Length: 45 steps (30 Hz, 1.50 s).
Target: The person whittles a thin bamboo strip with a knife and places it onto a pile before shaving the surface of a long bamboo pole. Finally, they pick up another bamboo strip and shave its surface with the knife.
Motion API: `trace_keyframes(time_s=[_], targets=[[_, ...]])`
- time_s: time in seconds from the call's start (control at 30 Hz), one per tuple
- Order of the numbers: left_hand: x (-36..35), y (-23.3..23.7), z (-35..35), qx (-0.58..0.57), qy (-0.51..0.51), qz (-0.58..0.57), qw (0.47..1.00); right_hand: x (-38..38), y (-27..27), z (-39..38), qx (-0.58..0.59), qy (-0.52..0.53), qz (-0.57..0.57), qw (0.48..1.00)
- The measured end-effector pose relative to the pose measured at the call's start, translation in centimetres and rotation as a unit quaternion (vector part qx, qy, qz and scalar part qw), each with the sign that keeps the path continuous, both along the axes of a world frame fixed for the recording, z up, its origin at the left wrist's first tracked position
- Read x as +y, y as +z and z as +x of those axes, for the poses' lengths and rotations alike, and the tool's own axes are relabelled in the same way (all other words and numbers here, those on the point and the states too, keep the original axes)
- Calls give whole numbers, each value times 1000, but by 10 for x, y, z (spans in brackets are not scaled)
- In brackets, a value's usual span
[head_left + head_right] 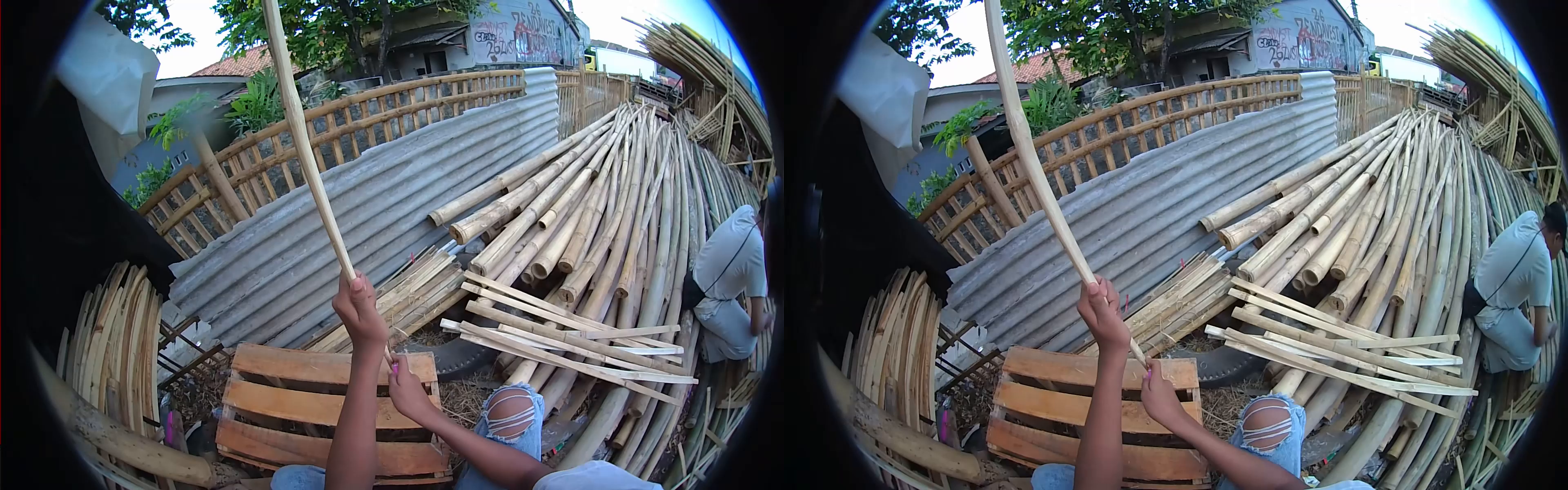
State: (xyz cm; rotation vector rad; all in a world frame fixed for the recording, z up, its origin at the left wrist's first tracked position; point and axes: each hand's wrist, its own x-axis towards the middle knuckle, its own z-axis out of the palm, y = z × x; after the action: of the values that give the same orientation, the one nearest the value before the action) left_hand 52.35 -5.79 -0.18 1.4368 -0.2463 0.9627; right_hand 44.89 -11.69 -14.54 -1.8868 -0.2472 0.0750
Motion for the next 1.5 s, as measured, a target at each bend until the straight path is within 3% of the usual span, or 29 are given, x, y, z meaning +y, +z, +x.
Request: trace_keyframes(time_s=[0.03,0.1,0.17,0.23,0.27,0.33,0.43,0.47,0.57,0.67,0.9,0.93,1.03,1.23,1.37,1.43,1.5], targets=[[1,-1,0,3,-5,-14,1000,0,1,5,0,3,7,1000],[4,0,-1,13,-8,-18,1000,-11,43,15,-48,35,125,990],[3,-3,-1,1,-35,-6,999,-11,57,3,21,30,117,992],[5,-2,-5,19,-33,-4,999,-4,35,-6,-61,-29,116,991],[6,-1,-4,18,-35,-21,999,-6,45,-4,-48,-29,115,992],[10,2,0,25,-34,-35,998,-12,72,6,-57,31,133,989],[13,1,-5,25,-70,-36,997,-4,38,-3,-26,2,64,998],[14,2,-5,29,-73,-42,996,-3,37,-3,-31,-10,95,995],[15,6,0,21,-77,-41,996,-12,78,3,-39,33,109,993],[10,4,-5,17,-73,-40,996,-4,39,-7,-42,-13,51,998],[1,1,-14,19,-67,-43,997,-10,29,-11,-13,9,32,999],[1,1,-14,19,-68,-45,997,-2,-2,-7,-22,8,43,999],[12,4,-12,19,-91,-44,995,-20,45,0,38,52,86,994],[24,6,-15,18,-112,-78,991,0,-5,0,31,31,51,998],[28,5,-13,7,-98,-76,992,-1,15,-8,45,22,86,995],[27,8,-11,4,-88,-72,993,5,-13,-4,45,13,47,998],[30,7,-11,13,-90,-91,992,-5,14,4,76,39,85,993]])
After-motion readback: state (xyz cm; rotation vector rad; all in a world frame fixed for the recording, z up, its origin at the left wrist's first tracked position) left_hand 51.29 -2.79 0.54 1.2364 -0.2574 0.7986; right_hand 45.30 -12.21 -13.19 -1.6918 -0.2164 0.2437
